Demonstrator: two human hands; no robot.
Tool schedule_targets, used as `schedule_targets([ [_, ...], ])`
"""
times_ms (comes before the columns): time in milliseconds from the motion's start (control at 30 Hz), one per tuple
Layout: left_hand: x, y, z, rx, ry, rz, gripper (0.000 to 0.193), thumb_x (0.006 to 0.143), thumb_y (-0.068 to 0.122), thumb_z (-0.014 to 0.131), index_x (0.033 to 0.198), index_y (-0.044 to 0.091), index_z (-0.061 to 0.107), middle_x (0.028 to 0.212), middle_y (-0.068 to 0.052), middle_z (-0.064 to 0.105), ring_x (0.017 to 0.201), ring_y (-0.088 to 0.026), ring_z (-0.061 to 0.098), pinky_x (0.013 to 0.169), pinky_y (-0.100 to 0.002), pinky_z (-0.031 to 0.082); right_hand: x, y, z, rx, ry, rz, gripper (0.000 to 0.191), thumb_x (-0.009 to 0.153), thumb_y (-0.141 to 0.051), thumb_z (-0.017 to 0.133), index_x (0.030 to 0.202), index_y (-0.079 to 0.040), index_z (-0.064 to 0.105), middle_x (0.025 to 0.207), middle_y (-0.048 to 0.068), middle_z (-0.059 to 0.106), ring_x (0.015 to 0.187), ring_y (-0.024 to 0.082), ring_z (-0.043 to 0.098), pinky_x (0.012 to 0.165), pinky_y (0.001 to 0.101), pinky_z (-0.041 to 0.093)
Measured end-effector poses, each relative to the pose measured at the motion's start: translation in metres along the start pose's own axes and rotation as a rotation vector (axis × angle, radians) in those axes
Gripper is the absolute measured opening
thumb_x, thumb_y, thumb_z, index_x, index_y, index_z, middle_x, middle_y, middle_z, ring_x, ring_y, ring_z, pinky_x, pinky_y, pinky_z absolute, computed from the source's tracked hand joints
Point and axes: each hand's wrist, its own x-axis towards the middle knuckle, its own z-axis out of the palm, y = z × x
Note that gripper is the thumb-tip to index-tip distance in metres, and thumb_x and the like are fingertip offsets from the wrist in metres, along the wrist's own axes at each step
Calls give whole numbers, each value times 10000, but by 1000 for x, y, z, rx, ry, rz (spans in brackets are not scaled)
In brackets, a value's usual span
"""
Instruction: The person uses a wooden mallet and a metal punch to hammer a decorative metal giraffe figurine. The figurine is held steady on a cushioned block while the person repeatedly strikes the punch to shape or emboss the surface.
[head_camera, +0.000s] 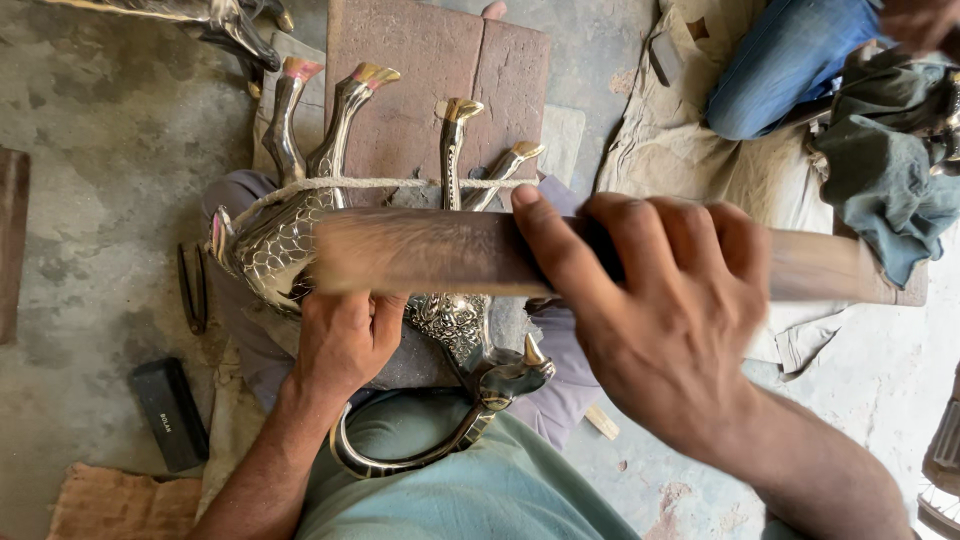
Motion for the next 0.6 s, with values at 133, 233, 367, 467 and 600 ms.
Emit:
schedule_targets([
  [133,-1,-1,1,-197,-121,-294,209,994,114,693,1152,-8,629,897,-115,685,724,-237,710,608,-394,569,-3,-2,4,61,35,4,452,995,-116,668,1423,-203,552,1017,50,663,859,214,603,849,415,467],
  [233,0,0,-2,108,36,47,193,975,104,664,1123,-4,601,975,-161,677,865,-348,670,761,-501,530,-4,0,5,56,-71,3,530,982,-61,677,1484,-182,555,1048,69,672,876,230,607,844,415,466],
  [367,3,4,-1,-52,3,-95,214,1026,141,644,1159,-21,600,964,-146,686,809,-269,712,672,-400,580,1,6,0,45,-31,-84,513,962,-72,681,1429,-209,520,1073,58,676,913,246,636,823,454,486],
  [467,6,7,0,62,89,-6,243,1019,181,610,1165,-12,580,975,-147,675,801,-259,704,667,-378,593,13,0,7,595,90,94,540,884,37,620,1399,-27,474,1148,185,662,959,267,616,834,407,516],
  [600,8,12,0,-131,2,-285,258,1017,159,690,1172,-31,612,937,-130,703,649,-160,689,498,-286,563,14,-7,5,-9,18,-15,429,901,-65,713,1319,-72,617,1039,119,713,919,236,665,816,405,538],
])
